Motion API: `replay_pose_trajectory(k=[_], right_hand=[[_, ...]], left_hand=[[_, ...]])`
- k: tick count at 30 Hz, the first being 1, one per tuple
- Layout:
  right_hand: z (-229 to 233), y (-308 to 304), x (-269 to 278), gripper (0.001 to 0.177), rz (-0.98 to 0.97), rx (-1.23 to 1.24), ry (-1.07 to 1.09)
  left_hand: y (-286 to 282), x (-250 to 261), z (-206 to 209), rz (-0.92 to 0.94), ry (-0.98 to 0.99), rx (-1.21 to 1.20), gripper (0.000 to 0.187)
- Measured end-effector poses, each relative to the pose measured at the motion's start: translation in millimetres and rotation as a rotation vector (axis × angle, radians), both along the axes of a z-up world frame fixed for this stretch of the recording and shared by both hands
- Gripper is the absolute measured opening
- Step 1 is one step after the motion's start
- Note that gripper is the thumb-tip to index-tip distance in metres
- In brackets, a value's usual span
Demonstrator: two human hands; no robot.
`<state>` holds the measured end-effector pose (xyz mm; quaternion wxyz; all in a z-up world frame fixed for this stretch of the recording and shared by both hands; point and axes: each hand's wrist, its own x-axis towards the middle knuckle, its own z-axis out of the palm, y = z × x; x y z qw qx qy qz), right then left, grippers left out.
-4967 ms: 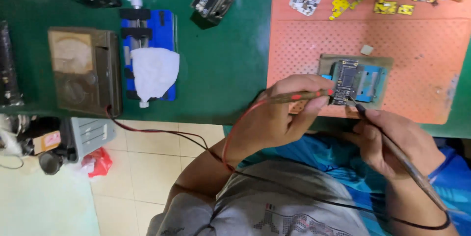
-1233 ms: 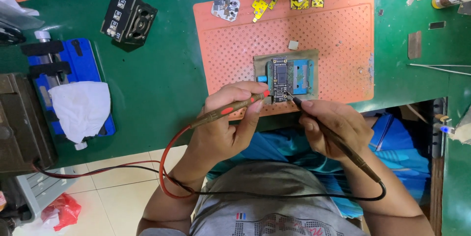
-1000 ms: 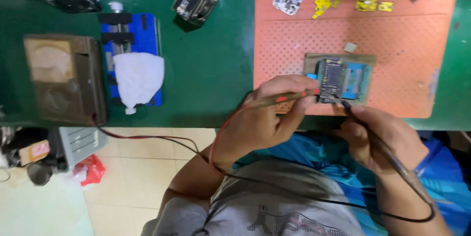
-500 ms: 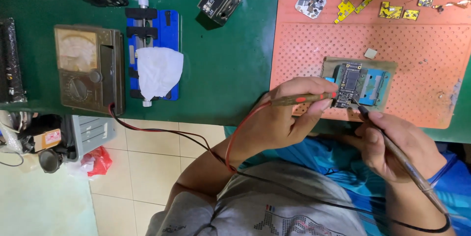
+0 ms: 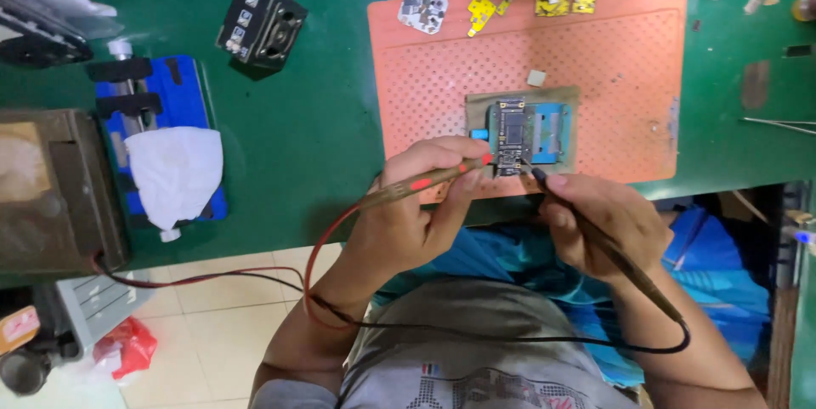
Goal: Testing and inspecting a mobile phone motherboard using a multimeter, tweezers, and a magnifying glass at a repair station.
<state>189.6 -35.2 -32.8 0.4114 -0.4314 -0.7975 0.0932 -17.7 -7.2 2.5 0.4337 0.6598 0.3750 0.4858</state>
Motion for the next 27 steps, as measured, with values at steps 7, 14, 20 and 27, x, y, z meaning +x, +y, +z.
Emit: replay_pose_trajectory(k=[7, 14, 20, 27], right_hand=[[9.2, 5.4, -0.5, 0.023, 0.030, -0.098, 0.056], [-5.6, 4.1, 4.7, 0.025, 0.024, -0.112, 0.223], [8.3, 6.6, 9.7, 0.031, 0.203, -0.109, 0.243], [61.8, -32.5, -46.6, 0.033, 0.443, 0.081, -0.238]], left_hand=[[3.9, 11.0, -1.7, 0.112, -0.009, 0.171, 0.017], [0.0, 17.2, -6.8, 0.264, -0.148, 0.299, 0.019], [-13.0, 3.3, -19.1, 0.083, -0.327, 0.540, 0.007], [-78.5, -10.5, 28.7, -0.166, 0.184, 0.375, 0.046]])
